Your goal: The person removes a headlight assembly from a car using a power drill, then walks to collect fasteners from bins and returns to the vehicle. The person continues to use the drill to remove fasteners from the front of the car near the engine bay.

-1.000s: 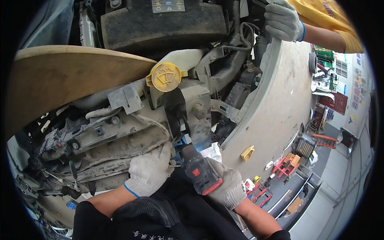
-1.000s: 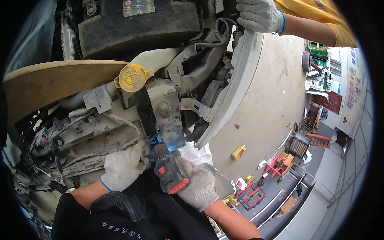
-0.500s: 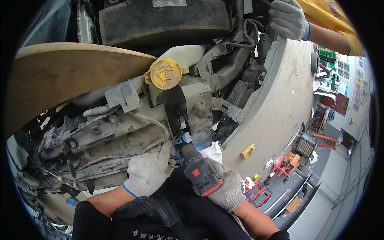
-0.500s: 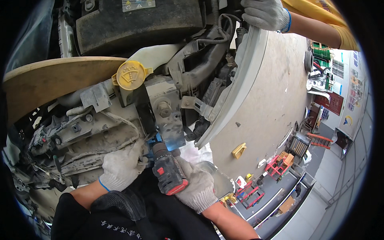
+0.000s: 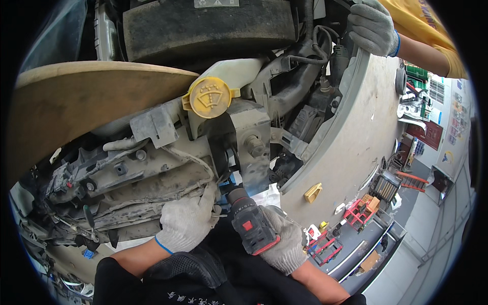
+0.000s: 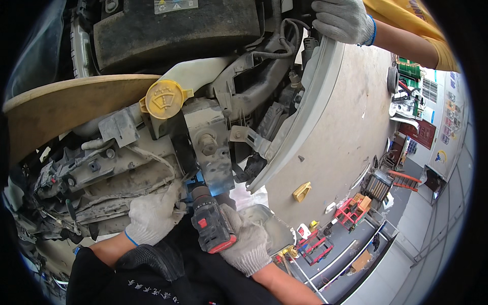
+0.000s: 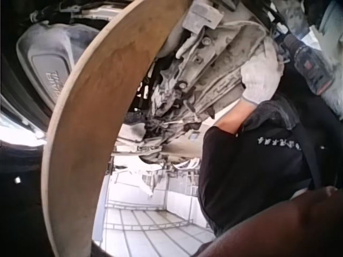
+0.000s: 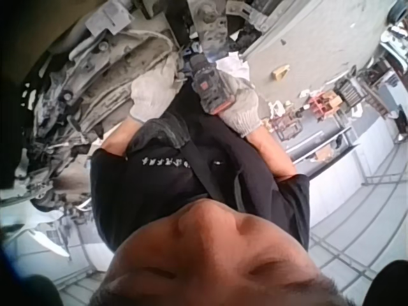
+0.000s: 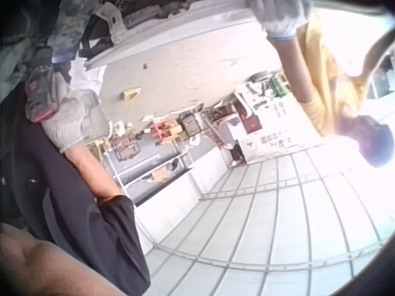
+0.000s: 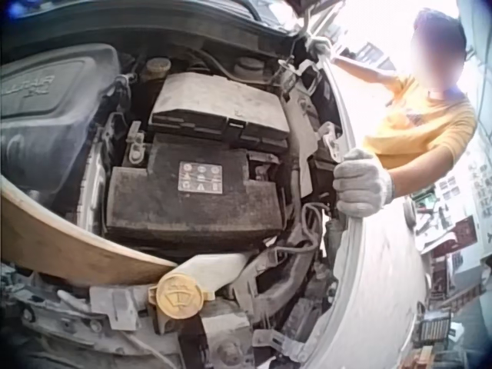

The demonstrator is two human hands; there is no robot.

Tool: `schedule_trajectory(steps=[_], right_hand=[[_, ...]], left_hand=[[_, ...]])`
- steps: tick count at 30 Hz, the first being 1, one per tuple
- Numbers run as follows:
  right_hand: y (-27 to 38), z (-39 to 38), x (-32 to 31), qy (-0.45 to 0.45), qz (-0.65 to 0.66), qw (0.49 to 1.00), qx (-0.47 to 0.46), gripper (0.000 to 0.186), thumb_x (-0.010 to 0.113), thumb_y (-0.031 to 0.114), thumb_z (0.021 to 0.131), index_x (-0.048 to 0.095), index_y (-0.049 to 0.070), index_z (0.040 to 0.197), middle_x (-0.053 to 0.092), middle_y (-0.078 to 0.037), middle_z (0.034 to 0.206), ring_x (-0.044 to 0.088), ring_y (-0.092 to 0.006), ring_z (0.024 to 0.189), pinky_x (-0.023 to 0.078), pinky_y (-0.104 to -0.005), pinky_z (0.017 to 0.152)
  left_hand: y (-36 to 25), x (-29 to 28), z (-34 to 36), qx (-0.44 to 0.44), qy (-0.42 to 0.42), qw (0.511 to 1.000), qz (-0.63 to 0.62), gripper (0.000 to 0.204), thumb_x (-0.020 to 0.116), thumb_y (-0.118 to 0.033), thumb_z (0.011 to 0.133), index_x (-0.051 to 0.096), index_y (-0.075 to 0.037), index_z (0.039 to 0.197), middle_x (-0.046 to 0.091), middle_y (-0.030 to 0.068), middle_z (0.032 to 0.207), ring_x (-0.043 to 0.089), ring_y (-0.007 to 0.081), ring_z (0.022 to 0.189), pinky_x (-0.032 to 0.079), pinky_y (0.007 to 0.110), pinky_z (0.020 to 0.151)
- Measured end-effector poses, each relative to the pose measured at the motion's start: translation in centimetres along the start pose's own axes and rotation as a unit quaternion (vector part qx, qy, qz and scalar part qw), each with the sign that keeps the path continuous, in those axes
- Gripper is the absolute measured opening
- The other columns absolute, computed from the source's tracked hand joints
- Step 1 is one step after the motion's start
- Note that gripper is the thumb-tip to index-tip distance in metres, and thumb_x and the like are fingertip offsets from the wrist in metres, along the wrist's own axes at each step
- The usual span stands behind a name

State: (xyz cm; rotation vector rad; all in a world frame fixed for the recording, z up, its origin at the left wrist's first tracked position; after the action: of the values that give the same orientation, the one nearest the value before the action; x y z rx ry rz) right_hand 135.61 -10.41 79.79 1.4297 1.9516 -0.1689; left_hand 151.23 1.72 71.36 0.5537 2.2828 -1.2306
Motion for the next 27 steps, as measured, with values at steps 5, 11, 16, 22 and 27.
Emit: schedule_trajectory(steps=[5, 11, 16, 22, 27], right_hand=[[0.7, 0.3, -0.6, 0.027, -0.047, 0.999, 0.006, 0.053, 0.08, 0.032, 0.074, 0.063, 0.01, 0.119, 0.069, -0.009, 0.107, 0.068, -0.0294, 0.093, 0.054, -0.0363, 0.082], [-0.1, 0.2, -0.1, 0.026, -0.025, 0.999, -0.024, 0.059, 0.074, 0.042, 0.079, 0.057, 0.01, 0.125, 0.068, -0.011, 0.104, 0.069, -0.0311, 0.088, 0.054, -0.0403, 0.073], [0.3, 0.1, 0.3, 0.003, -0.044, 0.997, -0.07, 0.055, 0.071, 0.042, 0.081, 0.055, 0.01, 0.123, 0.068, -0.012, 0.096, 0.069, -0.032, 0.082, 0.054, -0.0416, 0.067], [0.4, 0.4, 0.0, -0.016, -0.074, 0.993, -0.088, 0.052, 0.071, 0.039, 0.082, 0.055, 0.009, 0.121, 0.067, -0.01, 0.094, 0.068, -0.031, 0.081, 0.053, -0.0406, 0.066], [0.1, 0.2, 0.2, -0.016, -0.078, 0.992, -0.094, 0.056, 0.072, 0.04, 0.08, 0.055, 0.008, 0.122, 0.068, -0.012, 0.096, 0.068, -0.0309, 0.085, 0.054, -0.0405, 0.068]], left_hand=[[0.0, -0.1, 0.1, 0.001, 0.003, 1.0, 0.005, 0.051, 0.067, -0.031, 0.085, 0.054, -0.005, 0.128, 0.066, 0.0077, 0.065, 0.067, 0.0253, 0.057, 0.052, 0.04, 0.049], [0.0, 0.1, 0.3, -0.033, 0.048, 0.998, 0.009, 0.055, 0.068, -0.033, 0.085, 0.053, -0.009, 0.132, 0.07, 0.0054, 0.077, 0.068, 0.0278, 0.064, 0.052, 0.041, 0.055], [0.1, 0.1, 0.1, -0.033, 0.049, 0.998, 0.006, 0.053, 0.066, -0.034, 0.086, 0.054, -0.009, 0.131, 0.07, 0.0058, 0.075, 0.068, 0.0277, 0.062, 0.052, 0.042, 0.054], [0.2, 0.1, 0.3, -0.038, 0.046, 0.998, 0.001, 0.052, 0.066, -0.033, 0.086, 0.055, -0.008, 0.13, 0.068, 0.0088, 0.07, 0.067, 0.0291, 0.059, 0.051, 0.042, 0.052], [0.3, 0.1, 0.4, -0.025, 0.014, 1.0, 0.001, 0.052, 0.067, -0.033, 0.085, 0.055, -0.008, 0.129, 0.067, 0.009, 0.067, 0.067, 0.0287, 0.058, 0.051, 0.042, 0.052]])
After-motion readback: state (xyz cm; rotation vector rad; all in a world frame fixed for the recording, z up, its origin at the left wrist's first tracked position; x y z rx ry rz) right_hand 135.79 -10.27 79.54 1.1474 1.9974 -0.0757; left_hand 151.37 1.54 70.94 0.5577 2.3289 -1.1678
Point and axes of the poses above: each hand's wrist, its own z-axis towards the middle knuckle, its own x-axis out of the palm, y = z × x, the point moved 3 cm from there along z, towards the middle knuckle
